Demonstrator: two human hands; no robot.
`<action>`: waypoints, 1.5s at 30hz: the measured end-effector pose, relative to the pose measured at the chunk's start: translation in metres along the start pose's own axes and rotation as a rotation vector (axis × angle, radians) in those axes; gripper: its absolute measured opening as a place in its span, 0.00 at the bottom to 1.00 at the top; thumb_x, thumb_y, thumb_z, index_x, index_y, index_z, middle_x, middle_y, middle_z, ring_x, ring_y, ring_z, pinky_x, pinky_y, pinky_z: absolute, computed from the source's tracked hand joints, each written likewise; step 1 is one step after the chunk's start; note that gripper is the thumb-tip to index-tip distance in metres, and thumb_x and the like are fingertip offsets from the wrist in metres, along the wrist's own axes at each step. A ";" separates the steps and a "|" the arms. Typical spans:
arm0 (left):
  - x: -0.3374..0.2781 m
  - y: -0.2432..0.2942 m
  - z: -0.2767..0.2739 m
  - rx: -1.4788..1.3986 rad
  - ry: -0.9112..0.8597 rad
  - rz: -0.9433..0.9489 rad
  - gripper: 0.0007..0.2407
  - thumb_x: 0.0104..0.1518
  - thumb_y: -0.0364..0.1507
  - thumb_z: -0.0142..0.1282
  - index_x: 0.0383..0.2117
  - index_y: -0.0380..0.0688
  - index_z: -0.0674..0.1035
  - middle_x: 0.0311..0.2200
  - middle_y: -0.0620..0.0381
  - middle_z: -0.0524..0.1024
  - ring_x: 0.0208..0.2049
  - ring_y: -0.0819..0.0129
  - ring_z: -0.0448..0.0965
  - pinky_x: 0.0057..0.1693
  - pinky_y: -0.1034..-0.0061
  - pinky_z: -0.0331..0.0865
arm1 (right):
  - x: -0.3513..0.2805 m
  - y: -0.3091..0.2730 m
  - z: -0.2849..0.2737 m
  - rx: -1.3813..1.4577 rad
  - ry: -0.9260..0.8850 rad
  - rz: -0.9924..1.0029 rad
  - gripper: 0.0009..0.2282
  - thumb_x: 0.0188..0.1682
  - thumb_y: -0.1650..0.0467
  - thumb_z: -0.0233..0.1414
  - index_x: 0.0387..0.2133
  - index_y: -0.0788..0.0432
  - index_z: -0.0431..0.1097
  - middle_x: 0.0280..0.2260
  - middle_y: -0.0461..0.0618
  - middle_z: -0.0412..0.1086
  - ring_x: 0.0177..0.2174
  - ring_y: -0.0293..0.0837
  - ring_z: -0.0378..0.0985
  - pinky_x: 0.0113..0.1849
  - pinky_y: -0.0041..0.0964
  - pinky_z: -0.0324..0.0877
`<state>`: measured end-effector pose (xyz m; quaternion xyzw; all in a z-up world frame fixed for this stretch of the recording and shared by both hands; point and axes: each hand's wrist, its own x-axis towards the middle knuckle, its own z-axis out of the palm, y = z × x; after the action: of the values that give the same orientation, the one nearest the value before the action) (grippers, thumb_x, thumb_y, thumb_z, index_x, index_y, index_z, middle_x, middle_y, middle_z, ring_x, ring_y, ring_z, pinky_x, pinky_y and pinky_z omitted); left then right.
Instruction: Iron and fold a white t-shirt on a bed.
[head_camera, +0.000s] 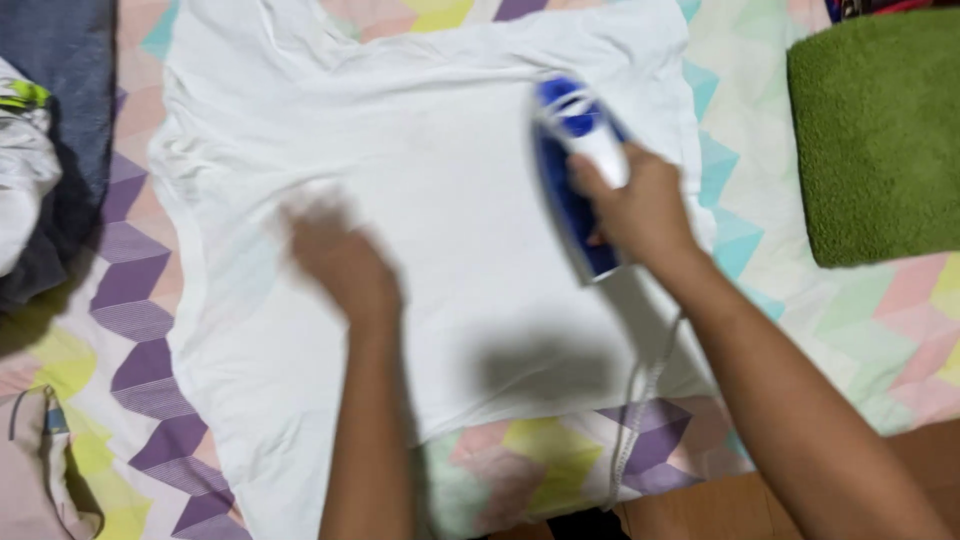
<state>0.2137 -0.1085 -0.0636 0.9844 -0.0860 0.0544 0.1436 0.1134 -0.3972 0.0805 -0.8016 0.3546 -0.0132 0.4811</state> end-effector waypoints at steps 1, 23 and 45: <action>0.004 0.027 0.011 0.005 -0.014 0.006 0.25 0.66 0.31 0.50 0.71 0.44 0.62 0.75 0.45 0.42 0.76 0.44 0.38 0.74 0.41 0.35 | -0.005 -0.005 0.010 0.003 -0.001 0.016 0.20 0.50 0.61 0.57 0.39 0.72 0.73 0.20 0.59 0.74 0.14 0.45 0.75 0.16 0.39 0.71; 0.043 0.079 0.034 0.049 -0.427 0.032 0.35 0.61 0.60 0.31 0.74 0.67 0.45 0.75 0.53 0.25 0.72 0.43 0.15 0.67 0.31 0.14 | 0.035 -0.013 0.011 -0.002 -0.150 0.042 0.23 0.50 0.57 0.55 0.42 0.69 0.73 0.23 0.56 0.78 0.13 0.43 0.77 0.17 0.37 0.73; 0.047 0.081 0.031 0.055 -0.434 0.020 0.33 0.62 0.57 0.35 0.73 0.65 0.47 0.74 0.51 0.25 0.72 0.42 0.16 0.66 0.31 0.16 | 0.078 0.033 -0.068 -0.193 0.079 0.038 0.20 0.54 0.59 0.56 0.41 0.69 0.73 0.21 0.59 0.75 0.16 0.45 0.78 0.21 0.42 0.74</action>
<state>0.2471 -0.2010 -0.0647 0.9757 -0.1233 -0.1549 0.0943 0.1282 -0.5034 0.0658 -0.8363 0.3881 -0.0012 0.3873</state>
